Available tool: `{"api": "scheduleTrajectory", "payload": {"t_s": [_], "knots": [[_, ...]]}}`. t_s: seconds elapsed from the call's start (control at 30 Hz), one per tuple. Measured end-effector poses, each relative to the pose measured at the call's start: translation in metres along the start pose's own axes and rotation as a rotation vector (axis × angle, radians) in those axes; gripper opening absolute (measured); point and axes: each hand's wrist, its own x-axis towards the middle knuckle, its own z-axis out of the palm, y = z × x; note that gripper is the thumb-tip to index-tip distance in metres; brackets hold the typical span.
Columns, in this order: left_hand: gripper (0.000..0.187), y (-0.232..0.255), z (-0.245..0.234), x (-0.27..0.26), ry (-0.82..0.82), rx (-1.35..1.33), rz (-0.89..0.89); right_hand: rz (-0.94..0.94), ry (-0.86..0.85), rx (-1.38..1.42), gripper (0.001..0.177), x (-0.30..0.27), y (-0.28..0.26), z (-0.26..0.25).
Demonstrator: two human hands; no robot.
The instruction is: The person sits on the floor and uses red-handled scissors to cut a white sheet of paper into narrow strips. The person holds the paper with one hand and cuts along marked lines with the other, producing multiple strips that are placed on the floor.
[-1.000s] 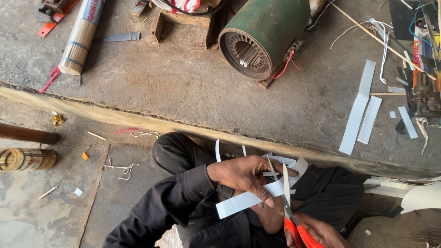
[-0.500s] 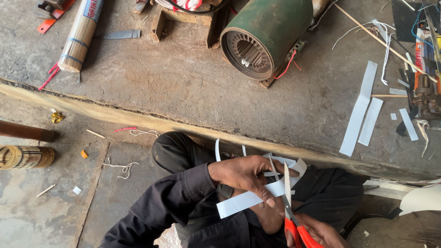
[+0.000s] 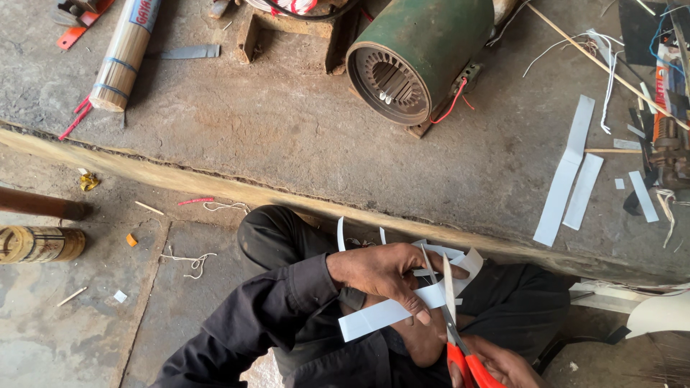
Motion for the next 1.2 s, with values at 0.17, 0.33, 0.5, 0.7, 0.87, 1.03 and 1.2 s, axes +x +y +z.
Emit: {"api": "scheduleTrajectory", "payload": {"t_s": [0.17, 0.33, 0.5, 0.7, 0.87, 1.03, 1.2], "knots": [[0.085, 0.001, 0.0, 0.0, -0.012, -0.021, 0.001, -0.093, -0.079, -0.059, 0.061, -0.014, -0.027, 0.029], [0.083, -0.005, -0.002, 0.002, 0.004, 0.053, 0.021, -0.081, -0.047, -0.031, 0.064, -0.016, -0.03, 0.034], [0.082, -0.013, -0.005, 0.006, 0.023, 0.255, 0.088, -0.055, -0.029, -0.067, 0.067, -0.019, -0.027, 0.029], [0.085, -0.022, -0.007, 0.009, 0.019, 0.204, 0.056, -0.08, -0.065, -0.173, 0.077, -0.019, -0.028, 0.024], [0.083, -0.027, -0.008, 0.01, 0.019, 0.235, 0.132, -0.072, -0.045, -0.15, 0.088, -0.019, -0.025, 0.022], [0.086, -0.027, -0.007, 0.011, 0.019, 0.21, 0.074, -0.083, -0.069, -0.261, 0.092, -0.018, -0.026, 0.018], [0.088, -0.025, -0.007, 0.011, 0.007, 0.205, 0.07, -0.141, -0.098, -0.347, 0.085, -0.016, -0.018, 0.007]]}}
